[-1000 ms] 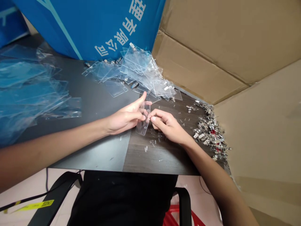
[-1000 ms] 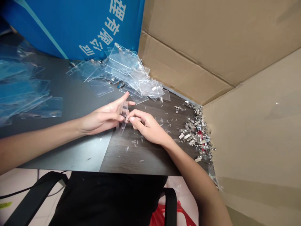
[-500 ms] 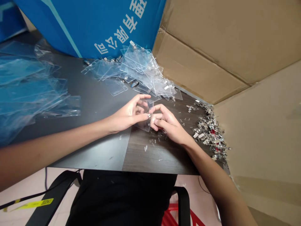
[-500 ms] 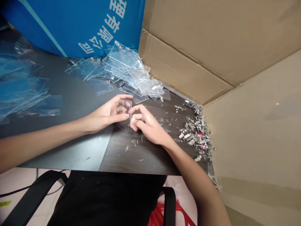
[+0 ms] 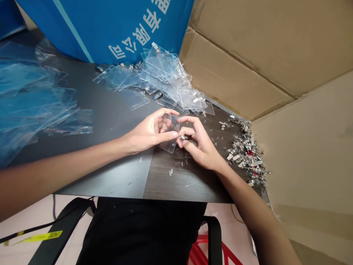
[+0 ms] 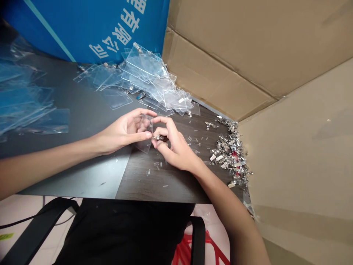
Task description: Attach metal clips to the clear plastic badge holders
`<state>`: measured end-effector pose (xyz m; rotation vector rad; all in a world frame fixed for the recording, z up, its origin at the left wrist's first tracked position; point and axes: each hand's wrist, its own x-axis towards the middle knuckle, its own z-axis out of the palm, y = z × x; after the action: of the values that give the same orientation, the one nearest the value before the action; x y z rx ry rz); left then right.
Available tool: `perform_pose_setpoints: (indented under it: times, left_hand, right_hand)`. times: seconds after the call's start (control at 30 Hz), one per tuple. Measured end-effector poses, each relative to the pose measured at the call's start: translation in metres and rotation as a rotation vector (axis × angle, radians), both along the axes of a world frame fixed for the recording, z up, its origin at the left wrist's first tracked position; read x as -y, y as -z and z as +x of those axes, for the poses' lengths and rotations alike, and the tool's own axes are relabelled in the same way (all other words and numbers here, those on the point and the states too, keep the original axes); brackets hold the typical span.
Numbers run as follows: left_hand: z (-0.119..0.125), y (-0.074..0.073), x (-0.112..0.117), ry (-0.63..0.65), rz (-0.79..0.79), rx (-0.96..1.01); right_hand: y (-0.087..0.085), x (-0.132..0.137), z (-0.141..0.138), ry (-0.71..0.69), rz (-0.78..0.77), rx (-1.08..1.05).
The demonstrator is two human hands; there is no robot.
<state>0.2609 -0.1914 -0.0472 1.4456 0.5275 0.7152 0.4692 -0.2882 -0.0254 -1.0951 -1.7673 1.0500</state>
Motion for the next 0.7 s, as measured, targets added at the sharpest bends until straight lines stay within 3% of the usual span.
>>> perform_pose_setpoints:
  times: [0.37,0.7]
  left_hand:
    - [0.001,-0.003,0.008,-0.102,0.155,-0.077]
    - [0.0,0.007,0.01,-0.203,0.271,-0.071]
  right_hand:
    - [0.005,0.002,-0.003,0.04,0.096,0.213]
    - [0.009,-0.004,-0.003,0.057,0.145,0.212]
